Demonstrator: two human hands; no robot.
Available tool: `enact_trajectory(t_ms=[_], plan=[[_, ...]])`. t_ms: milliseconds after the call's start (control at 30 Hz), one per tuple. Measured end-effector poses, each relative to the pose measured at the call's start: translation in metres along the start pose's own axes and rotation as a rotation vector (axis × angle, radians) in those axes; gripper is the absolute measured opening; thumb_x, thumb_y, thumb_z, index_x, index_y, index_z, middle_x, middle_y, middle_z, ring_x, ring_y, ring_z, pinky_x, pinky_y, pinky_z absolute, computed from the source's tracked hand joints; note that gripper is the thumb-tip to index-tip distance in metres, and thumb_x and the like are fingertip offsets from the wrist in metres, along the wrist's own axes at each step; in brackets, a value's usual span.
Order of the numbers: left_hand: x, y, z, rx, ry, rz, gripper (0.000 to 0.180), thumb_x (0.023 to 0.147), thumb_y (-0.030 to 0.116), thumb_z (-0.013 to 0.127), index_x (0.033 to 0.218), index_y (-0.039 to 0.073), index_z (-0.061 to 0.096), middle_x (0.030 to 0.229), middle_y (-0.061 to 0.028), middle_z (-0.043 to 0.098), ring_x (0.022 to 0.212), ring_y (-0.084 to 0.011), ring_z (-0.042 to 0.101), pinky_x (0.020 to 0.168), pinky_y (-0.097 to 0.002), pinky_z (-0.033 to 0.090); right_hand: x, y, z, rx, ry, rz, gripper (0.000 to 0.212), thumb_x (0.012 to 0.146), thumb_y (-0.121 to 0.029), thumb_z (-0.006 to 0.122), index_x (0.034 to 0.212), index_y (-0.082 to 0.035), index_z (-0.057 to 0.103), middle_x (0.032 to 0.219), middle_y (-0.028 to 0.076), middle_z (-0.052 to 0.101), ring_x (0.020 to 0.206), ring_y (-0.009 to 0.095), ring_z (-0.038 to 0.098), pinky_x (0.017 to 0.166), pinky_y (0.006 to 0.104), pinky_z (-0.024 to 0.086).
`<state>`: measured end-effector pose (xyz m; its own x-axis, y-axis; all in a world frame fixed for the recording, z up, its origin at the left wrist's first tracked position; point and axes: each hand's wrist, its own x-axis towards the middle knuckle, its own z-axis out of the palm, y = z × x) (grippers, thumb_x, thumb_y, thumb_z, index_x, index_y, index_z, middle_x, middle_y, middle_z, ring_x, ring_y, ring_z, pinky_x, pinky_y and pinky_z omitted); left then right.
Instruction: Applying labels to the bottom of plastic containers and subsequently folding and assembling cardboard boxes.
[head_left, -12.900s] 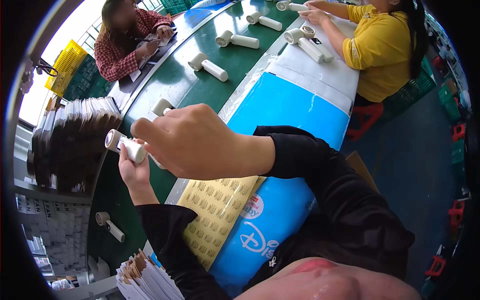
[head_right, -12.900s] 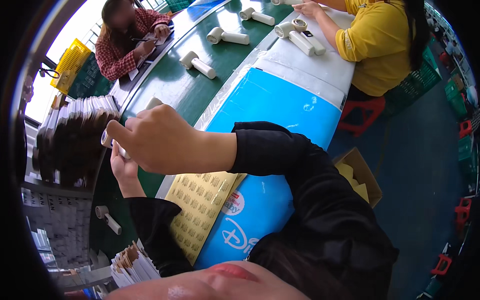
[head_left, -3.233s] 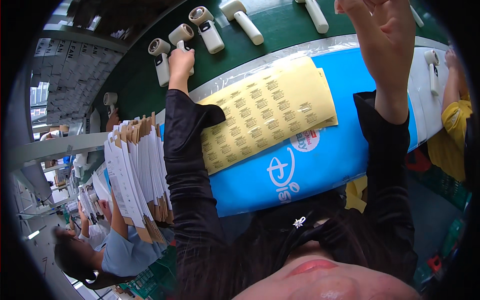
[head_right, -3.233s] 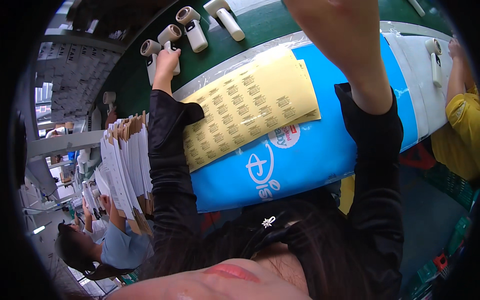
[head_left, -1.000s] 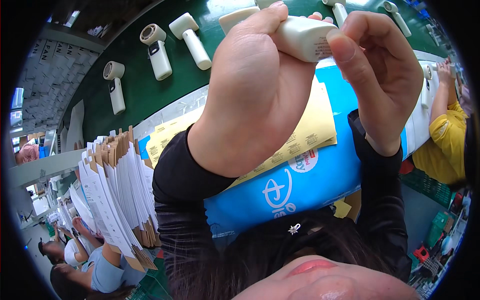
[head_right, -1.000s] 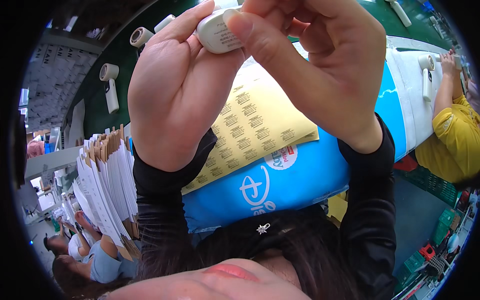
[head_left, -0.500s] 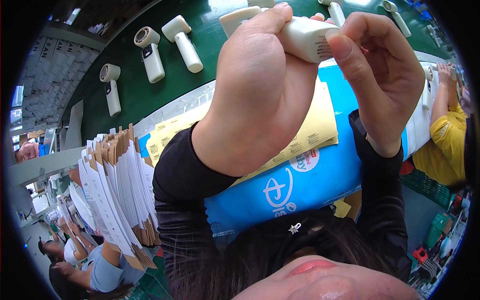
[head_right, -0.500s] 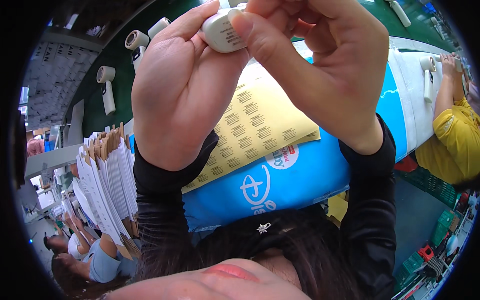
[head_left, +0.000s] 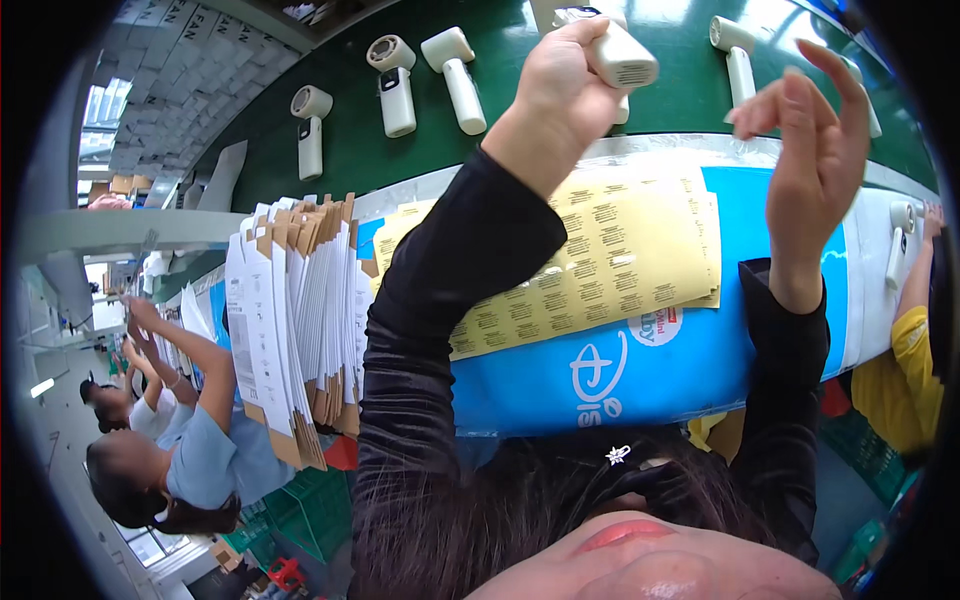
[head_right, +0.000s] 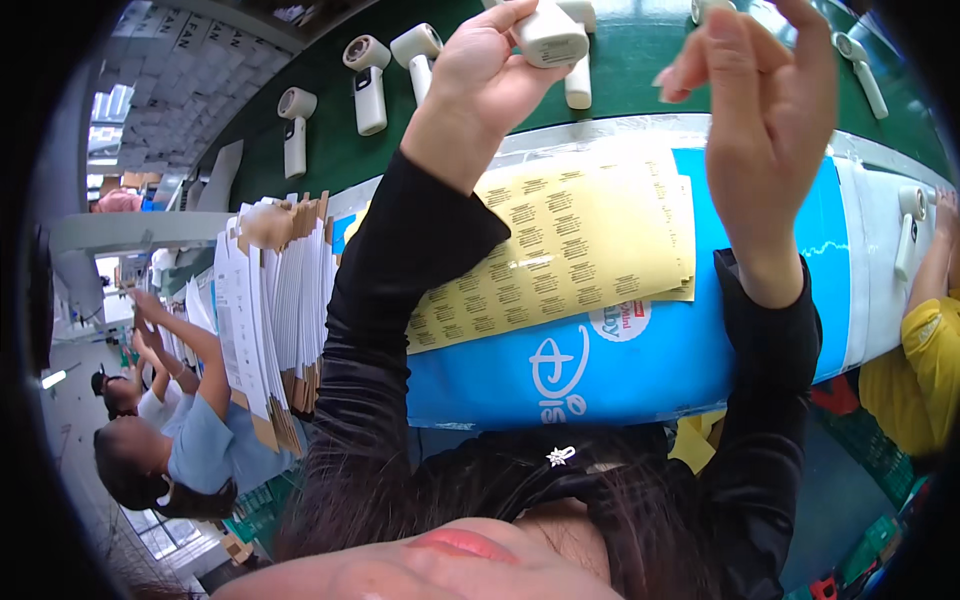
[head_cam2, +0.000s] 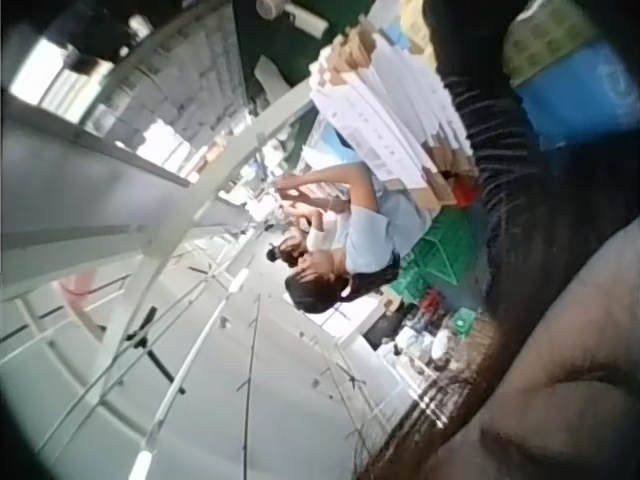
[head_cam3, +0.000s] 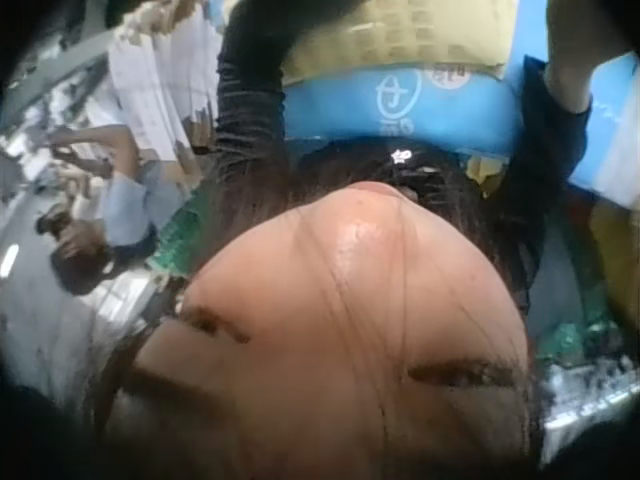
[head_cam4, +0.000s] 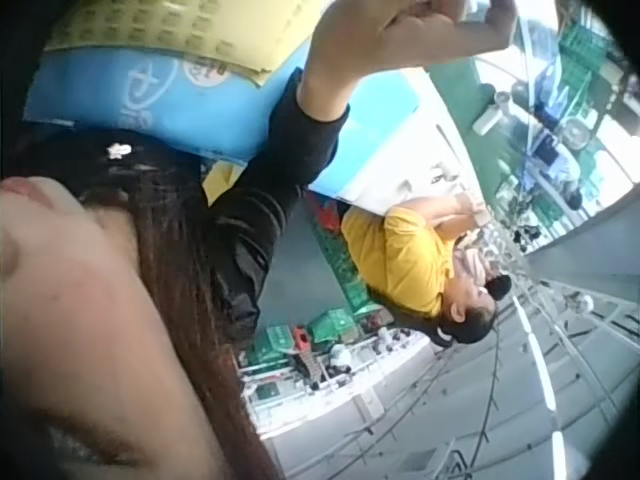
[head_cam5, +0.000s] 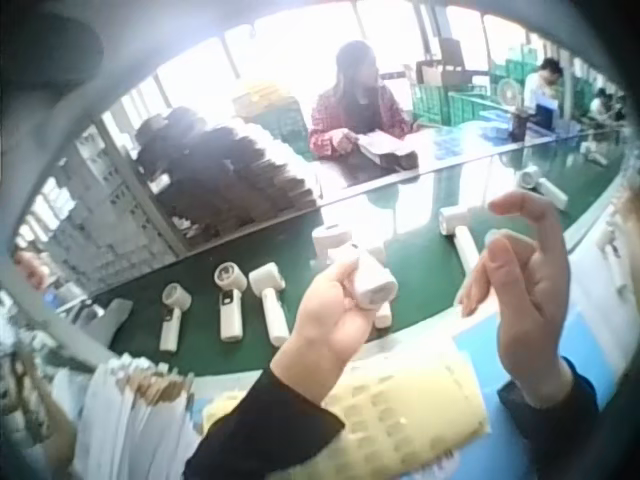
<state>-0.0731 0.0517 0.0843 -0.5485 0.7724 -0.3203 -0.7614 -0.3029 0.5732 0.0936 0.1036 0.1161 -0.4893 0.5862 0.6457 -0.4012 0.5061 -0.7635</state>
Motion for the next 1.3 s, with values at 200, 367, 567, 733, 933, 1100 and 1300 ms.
enact_trajectory(t_ms=[200,367,567,733,933,1100,1300], plan=[[0.050,0.014,-0.077,0.503,0.075,0.347,0.035,0.091,0.016,0.054,0.111,-0.012,0.046,0.103,-0.0236,0.058,0.094,-0.0289,0.062,0.086,-0.0321,0.049,-0.006,-0.014,-0.008,-0.104,0.081,-0.086,0.031,0.094,-0.015,0.051,0.123,-0.006,0.046,0.065,0.005,0.055,0.061,0.013,0.055,0.065,0.0239,0.049],[0.053,0.031,-0.112,1.746,0.405,0.565,0.035,0.091,0.015,0.054,0.112,-0.012,0.045,0.102,-0.0229,0.058,0.093,-0.0287,0.061,0.084,-0.0325,0.050,-0.007,-0.017,-0.014,-0.194,-0.001,-0.166,0.029,0.092,-0.015,0.054,0.120,-0.008,0.050,0.066,0.004,0.057,0.060,0.013,0.055,0.063,0.0225,0.048],[0.035,0.064,-0.149,2.237,0.630,0.397,0.035,0.091,0.013,0.053,0.113,-0.012,0.043,0.101,-0.0221,0.058,0.092,-0.0286,0.061,0.082,-0.0329,0.050,-0.004,-0.026,-0.019,-0.257,0.028,-0.239,0.026,0.089,-0.017,0.060,0.113,-0.009,0.055,0.070,0.004,0.060,0.061,0.013,0.057,0.058,0.0203,0.048],[0.020,0.095,-0.161,1.515,0.413,0.311,0.035,0.091,0.012,0.053,0.114,-0.012,0.041,0.100,-0.0215,0.057,0.091,-0.0284,0.061,0.080,-0.0333,0.051,-0.004,-0.030,-0.024,-0.337,-0.092,-0.312,0.024,0.090,-0.015,0.059,0.112,-0.008,0.056,0.080,0.005,0.062,0.068,0.014,0.057,0.063,0.0216,0.047],[-0.002,0.051,-0.077,0.369,-0.127,0.206,0.031,0.093,0.012,0.049,0.115,-0.009,0.041,0.098,-0.0177,0.056,0.086,-0.0245,0.060,0.079,-0.0329,0.051,-0.052,-0.009,-0.037,-0.558,-0.406,-0.091,0.013,0.084,-0.007,0.062,0.097,-0.004,0.060,0.086,0.007,0.061,0.070,0.015,0.055,0.063,0.0219,0.047],[-0.048,-0.045,-0.028,0.252,-0.335,0.099,0.027,0.094,0.013,0.047,0.116,-0.002,0.042,0.094,-0.0123,0.056,0.081,-0.0197,0.060,0.076,-0.0281,0.050,-0.121,-0.001,-0.038,-0.540,-0.433,0.341,0.006,0.081,0.000,0.064,0.086,-0.001,0.063,0.082,0.007,0.058,0.067,0.014,0.052,0.060,0.0219,0.045],[-0.038,-0.095,-0.040,0.494,-0.625,-0.028,0.025,0.094,0.017,0.049,0.112,0.002,0.043,0.091,-0.0100,0.055,0.080,-0.0176,0.060,0.075,-0.0268,0.049,-0.155,0.002,-0.027,-0.518,-0.294,0.388,0.007,0.079,0.002,0.065,0.085,-0.001,0.063,0.086,0.006,0.058,0.067,0.014,0.051,0.060,0.0227,0.045]])
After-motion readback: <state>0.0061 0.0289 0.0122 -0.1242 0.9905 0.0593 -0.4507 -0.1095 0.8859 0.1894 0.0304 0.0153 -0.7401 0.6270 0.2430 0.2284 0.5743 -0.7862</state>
